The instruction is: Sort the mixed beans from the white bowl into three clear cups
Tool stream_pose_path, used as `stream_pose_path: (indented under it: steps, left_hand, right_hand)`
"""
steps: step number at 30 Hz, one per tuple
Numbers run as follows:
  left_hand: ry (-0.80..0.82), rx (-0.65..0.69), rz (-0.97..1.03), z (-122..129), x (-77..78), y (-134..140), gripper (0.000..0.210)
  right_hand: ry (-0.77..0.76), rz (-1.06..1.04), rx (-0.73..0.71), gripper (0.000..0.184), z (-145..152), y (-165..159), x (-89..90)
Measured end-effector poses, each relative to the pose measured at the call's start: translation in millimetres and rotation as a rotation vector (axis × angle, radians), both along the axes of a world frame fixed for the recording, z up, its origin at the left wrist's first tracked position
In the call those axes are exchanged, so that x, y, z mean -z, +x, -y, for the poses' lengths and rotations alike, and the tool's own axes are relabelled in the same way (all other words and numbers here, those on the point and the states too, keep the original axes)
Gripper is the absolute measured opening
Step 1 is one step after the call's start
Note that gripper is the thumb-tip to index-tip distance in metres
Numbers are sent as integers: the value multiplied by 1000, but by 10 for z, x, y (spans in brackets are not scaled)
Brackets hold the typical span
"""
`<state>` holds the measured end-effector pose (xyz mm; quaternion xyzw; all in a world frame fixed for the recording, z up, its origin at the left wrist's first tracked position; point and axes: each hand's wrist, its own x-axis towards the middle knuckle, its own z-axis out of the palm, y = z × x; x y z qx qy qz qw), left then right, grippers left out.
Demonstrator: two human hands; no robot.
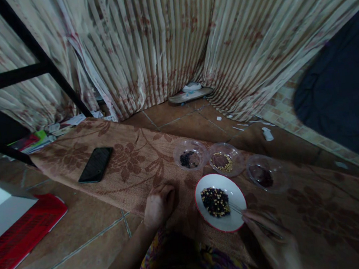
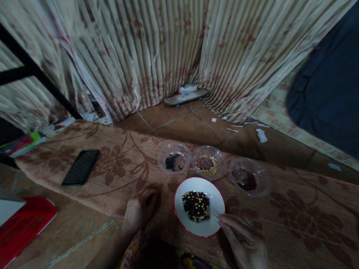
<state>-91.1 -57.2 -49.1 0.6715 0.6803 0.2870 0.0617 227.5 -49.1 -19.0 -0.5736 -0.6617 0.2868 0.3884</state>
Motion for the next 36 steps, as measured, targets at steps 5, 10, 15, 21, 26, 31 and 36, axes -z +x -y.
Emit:
stream_pose_path:
  steps: [5, 10, 15, 21, 26, 31, 36]
  left_hand:
    - [-10, 8, 6, 7, 2, -4, 16]
    - [-11, -2, 20, 5, 17, -1, 16]
    - [0, -5, 26, -2, 28, -4, 15]
    - [31, 8, 36, -3, -3, -5, 14]
    - [35, -7, 42, 6, -17, 0, 14]
    - [14, 16, 40, 4, -15, -4, 16]
    - [6, 9, 16, 1, 20, -12, 15]
  right_hand:
    - [-33, -81, 80, 26, 18, 15, 15]
    - [-90, -157, 149, 27, 14, 0, -38]
    - [-44, -217, 290, 27, -207, -126, -284]
    - [171, -241, 294, 27, -765, -278, -391]
    - [223, -243, 265, 27, -897, -296, -244]
    - [43, -317, 324, 30, -637, -217, -271]
    - [-150, -306, 284, 36, -328, -48, -271]
